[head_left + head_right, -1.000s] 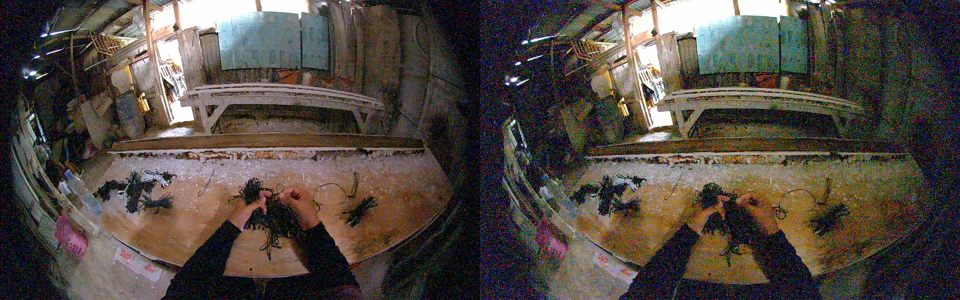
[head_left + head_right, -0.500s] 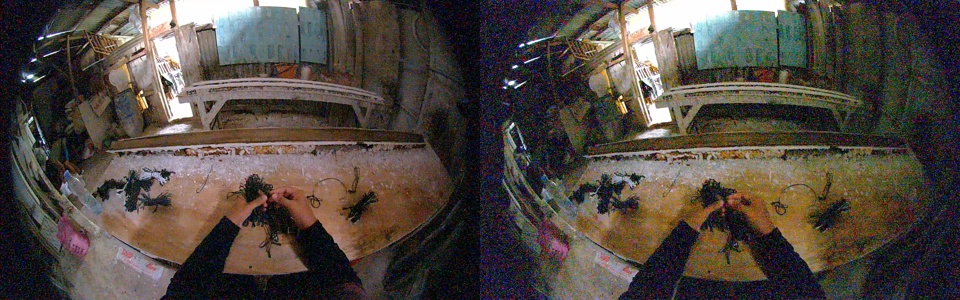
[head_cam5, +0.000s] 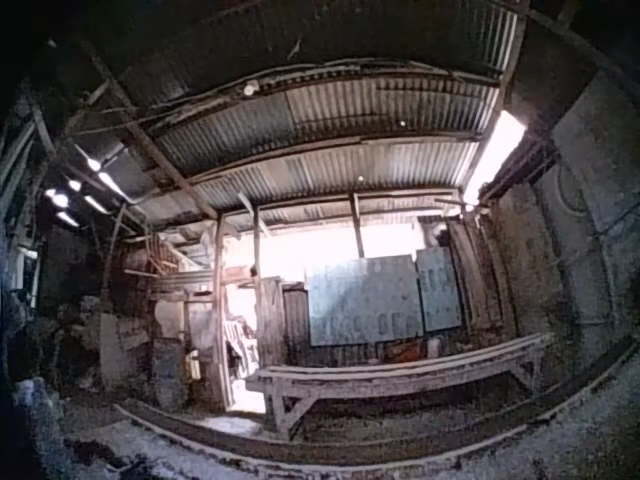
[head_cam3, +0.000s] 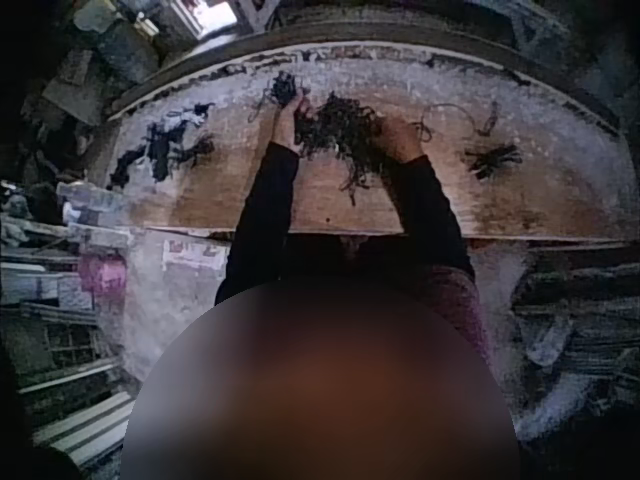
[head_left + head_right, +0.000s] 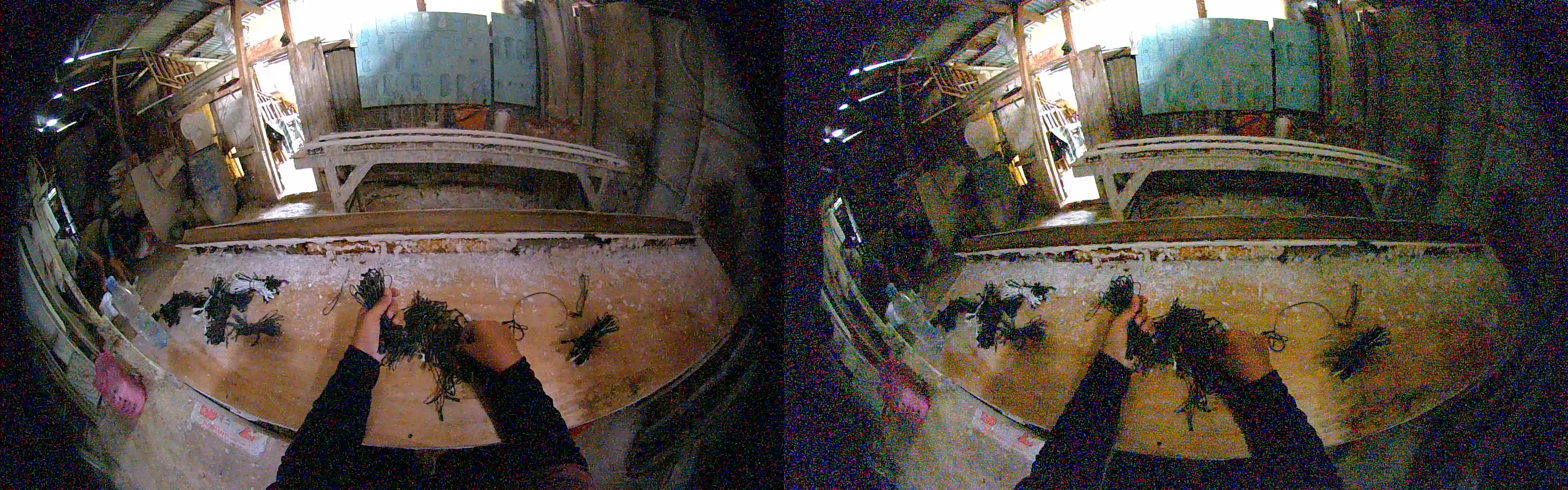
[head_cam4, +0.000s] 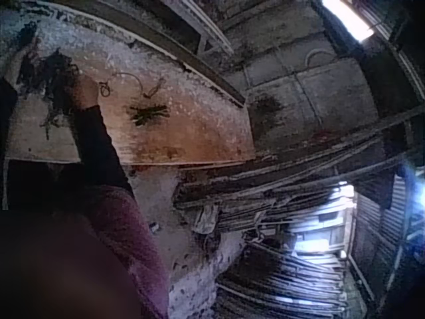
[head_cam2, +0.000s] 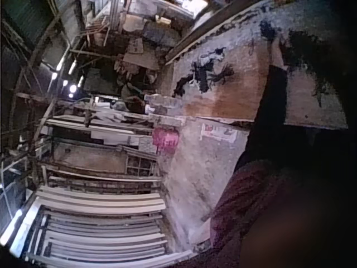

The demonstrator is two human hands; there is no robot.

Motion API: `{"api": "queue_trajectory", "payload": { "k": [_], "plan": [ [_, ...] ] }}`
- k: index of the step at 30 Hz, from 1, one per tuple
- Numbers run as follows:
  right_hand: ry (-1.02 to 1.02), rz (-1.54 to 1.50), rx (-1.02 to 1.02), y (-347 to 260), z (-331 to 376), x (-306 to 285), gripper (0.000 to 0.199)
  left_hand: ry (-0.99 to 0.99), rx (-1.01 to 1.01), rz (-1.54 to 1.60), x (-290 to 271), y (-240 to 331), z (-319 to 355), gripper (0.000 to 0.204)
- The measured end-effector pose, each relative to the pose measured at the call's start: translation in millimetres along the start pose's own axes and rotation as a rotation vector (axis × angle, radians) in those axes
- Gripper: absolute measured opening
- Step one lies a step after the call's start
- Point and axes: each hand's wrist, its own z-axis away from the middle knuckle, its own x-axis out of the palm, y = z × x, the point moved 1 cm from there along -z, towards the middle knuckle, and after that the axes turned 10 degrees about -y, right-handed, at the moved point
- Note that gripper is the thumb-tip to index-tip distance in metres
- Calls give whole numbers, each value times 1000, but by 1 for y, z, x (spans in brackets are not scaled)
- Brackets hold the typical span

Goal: The person sorts and bundles black cables on a wooden workbench. They gather loose cables, align them, and tie them into neat bundles using small ties, placing finished bundles aside on the table.

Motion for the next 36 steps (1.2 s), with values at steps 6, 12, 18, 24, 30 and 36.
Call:
{"api": "queue_trajectory", "payload": {
  "k": [6, 12, 18, 24, 30, 36],
  "plan": [
    [25, -17, -25, 4, -1, 0, 24, -86, -18, 22, 7, -1, 4, 23],
    [13, 14, -21, 1, -2, -1, 27, -72, -27, -54, 3, -4, 2, 23],
    [202, -402, -48, -2, -1, -8, 24, -81, -81, -78, -5, -16, -3, 24],
    [151, -808, -190, -4, -5, -8, 17, -106, -81, -262, 6, -23, 5, 21],
    [123, -1116, -237, -17, 1, -8, 14, -225, -108, -544, 26, -19, 12, 25],
    [123, -1246, -331, -31, 4, -1, 11, -338, 15, -924, 48, -16, 20, 35]
  ]
}}
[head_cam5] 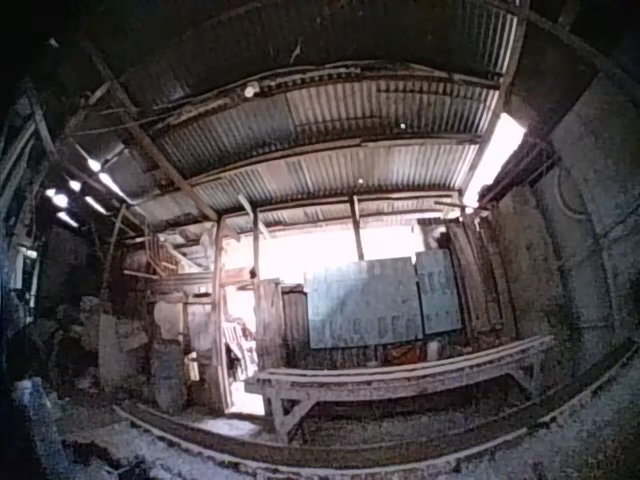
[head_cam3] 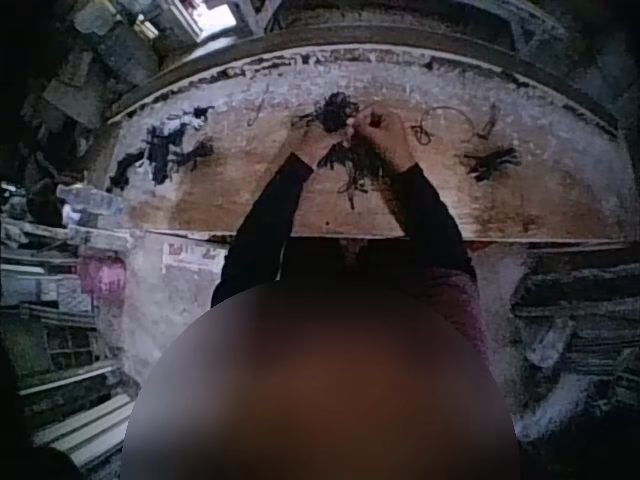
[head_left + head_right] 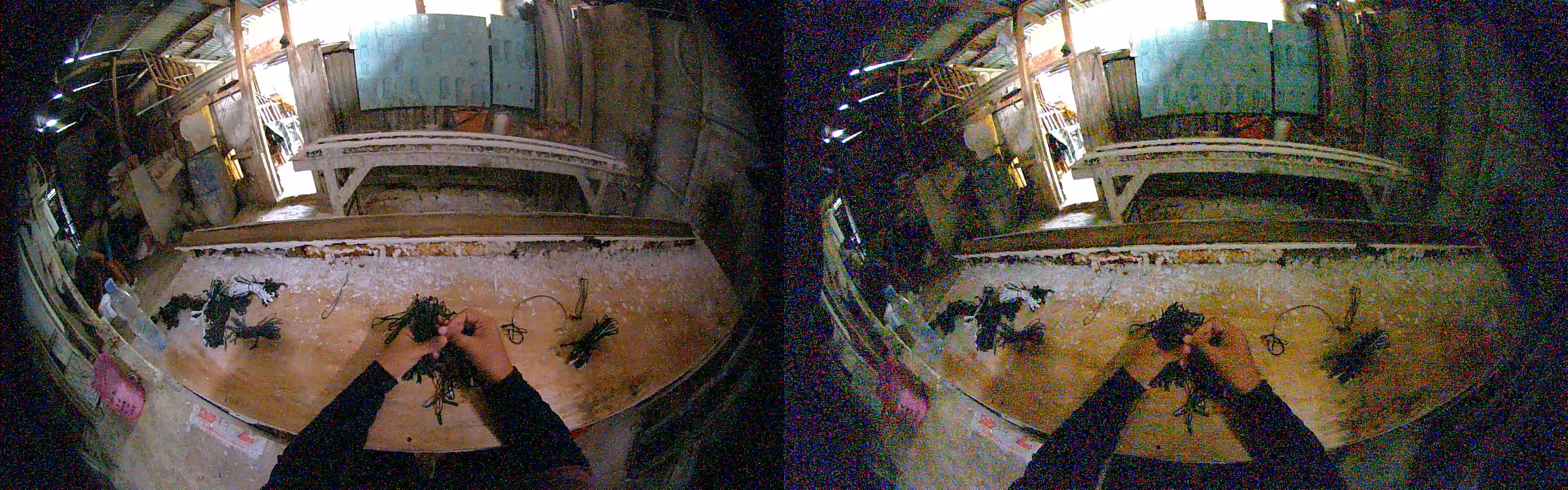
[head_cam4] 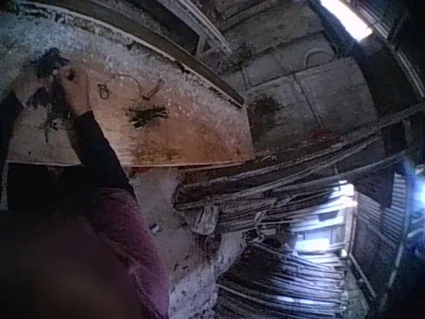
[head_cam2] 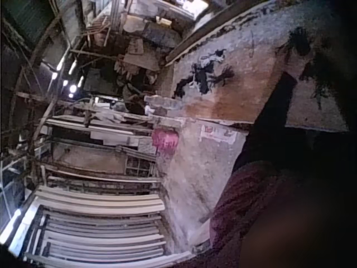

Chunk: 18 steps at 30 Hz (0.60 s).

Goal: The person sorts and bundles black cables on a wooden workbench. They gather loose cables, align them, and tie them into neat bundles using small ties, placing finished bundles aside on the table.

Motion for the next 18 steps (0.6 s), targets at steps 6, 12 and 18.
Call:
{"api": "queue_trajectory", "payload": {
  "k": [6, 12, 18],
  "plan": [
    [-10, -1, 35, 6, -1, 2, 6, 48, -63, -39, -2, -2, 3, 32],
    [-74, -76, 95, 1, -1, 0, 10, 86, -139, 435, -6, -27, -3, 25],
    [45, 379, -41, 6, -5, -15, 11, 183, -38, 830, -36, -39, -9, 21]
  ]
}}
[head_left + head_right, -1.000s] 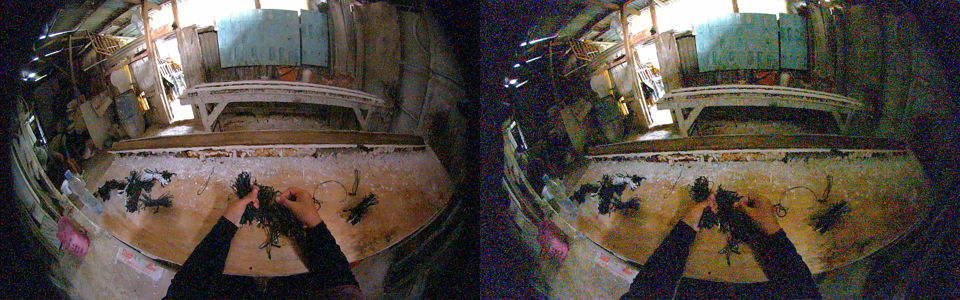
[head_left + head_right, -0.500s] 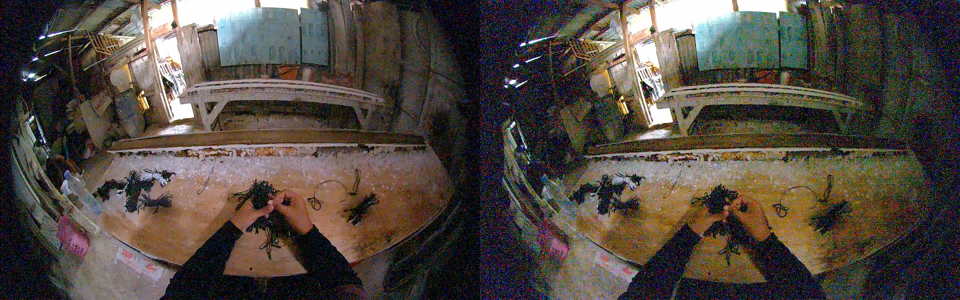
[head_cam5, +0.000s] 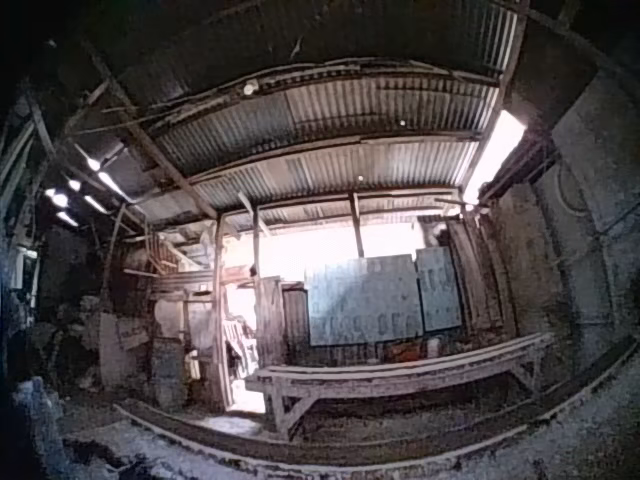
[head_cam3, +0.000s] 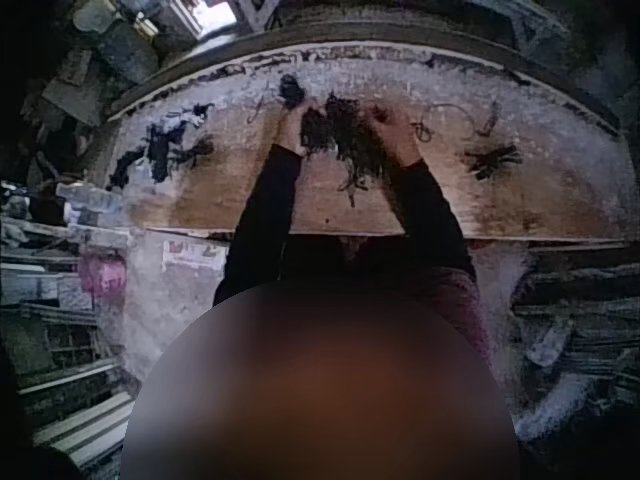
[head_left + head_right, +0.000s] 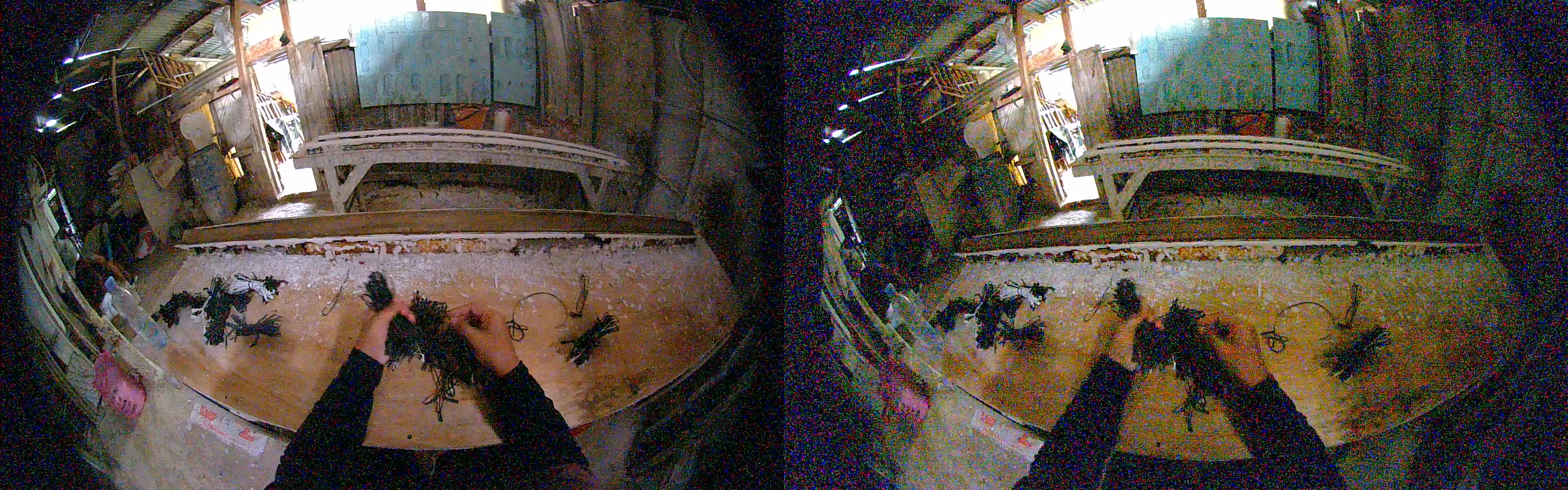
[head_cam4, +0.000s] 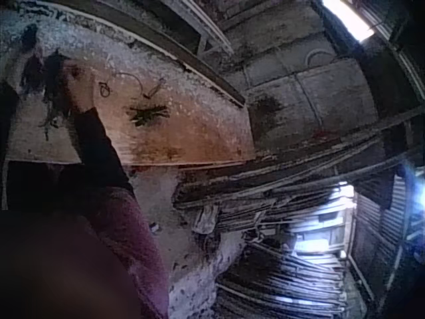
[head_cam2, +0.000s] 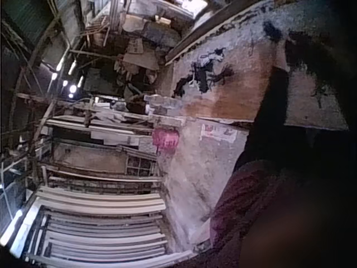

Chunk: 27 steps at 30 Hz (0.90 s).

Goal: The person sorts and bundles black cables on a wooden workbench. They gather loose cables, align them, and tie them into neat bundles using small ties, placing finished bundles aside on the table.

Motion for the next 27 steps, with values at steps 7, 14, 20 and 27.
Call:
{"api": "queue_trajectory", "payload": {
  "k": [7, 14, 20, 27],
  "plan": [
    [-93, 725, -68, 2, 2, -5, 27, 248, 242, 176, -3, 36, 9, 25],
    [-212, 838, -142, 3, 3, 17, 25, 304, 228, 11, -1, 29, 10, 24],
    [-154, 697, -132, -11, 7, 14, 18, 264, 116, 48, -15, 18, 4, 26],
    [116, 271, -196, -10, 1, 7, 11, -97, 114, 25, -11, 14, 5, 33]
  ]
}}
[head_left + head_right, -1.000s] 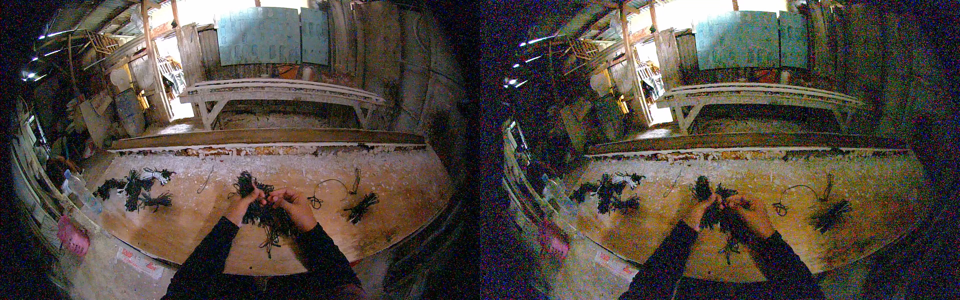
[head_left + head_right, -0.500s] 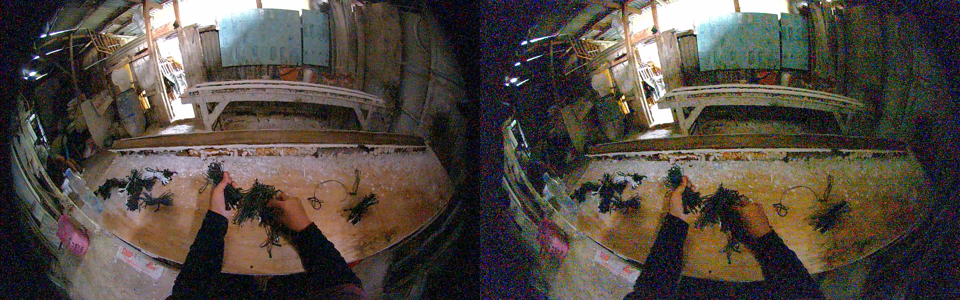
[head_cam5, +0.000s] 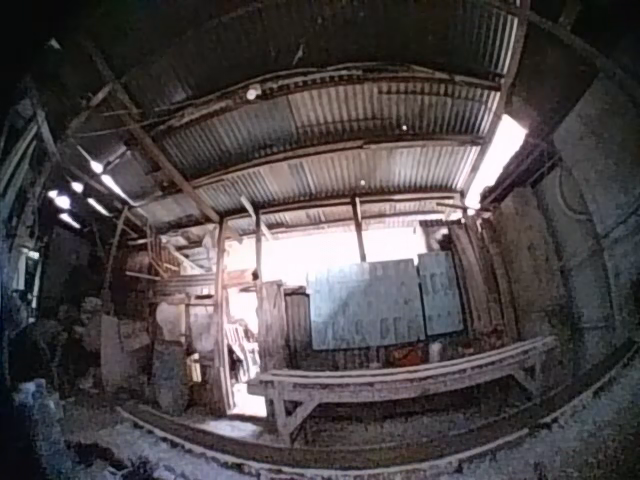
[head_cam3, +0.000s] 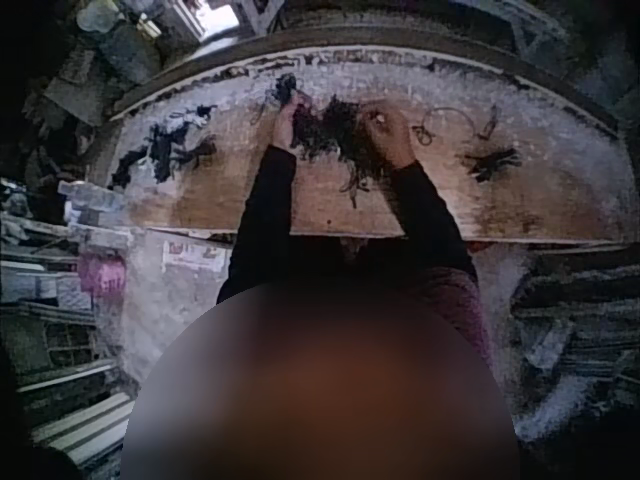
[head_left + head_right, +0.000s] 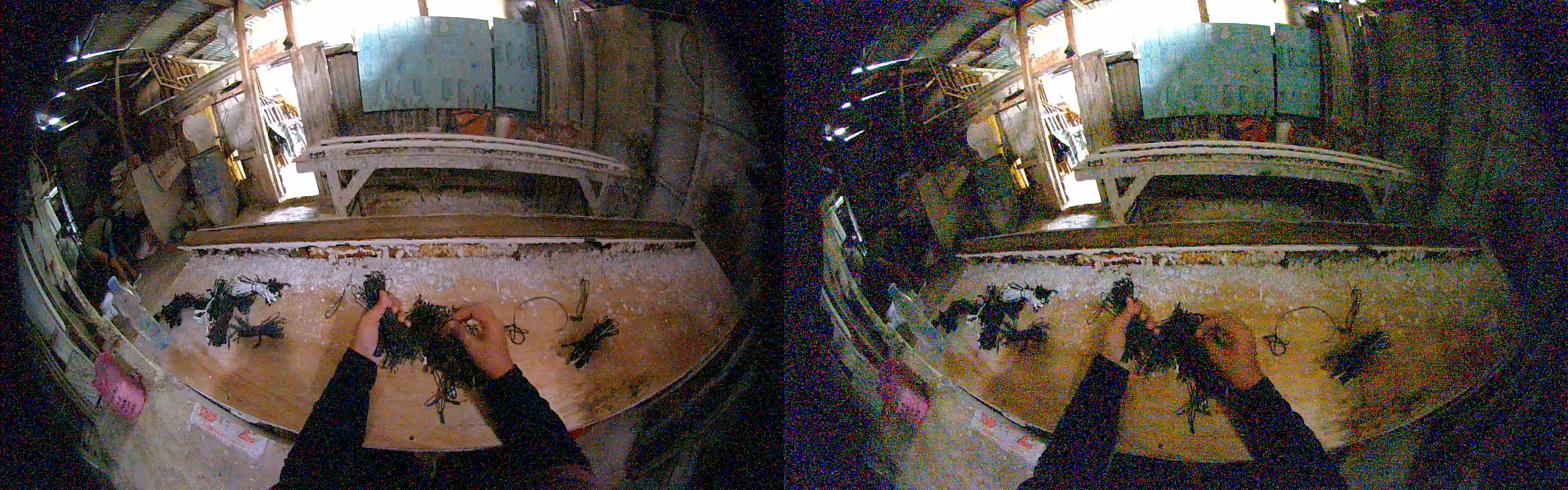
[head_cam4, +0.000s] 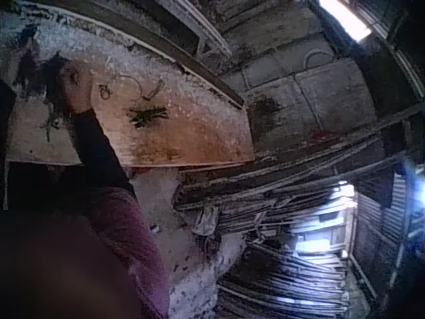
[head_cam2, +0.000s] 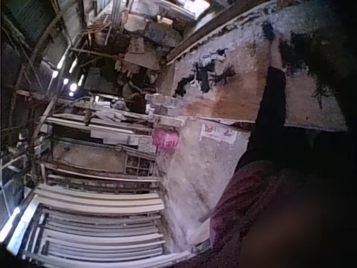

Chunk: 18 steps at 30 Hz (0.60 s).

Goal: The person sorts and bundles black cables on a wooden workbench. They gather loose cables, align them, and tie them into neat bundles using small ties, placing finished bundles aside on the table.

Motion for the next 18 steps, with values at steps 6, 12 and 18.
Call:
{"api": "queue_trajectory", "payload": {
  "k": [6, 12, 18],
  "plan": [
    [-26, -573, 275, 16, 1, -2, 9, -83, -151, -178, 23, -11, 3, 44],
    [-58, -472, 219, 22, 4, 12, 12, -80, -230, -168, 43, -27, 12, 34],
    [-58, -501, 190, 18, 10, 23, 18, -108, -197, -385, 49, -26, 12, 22]
  ]
}}
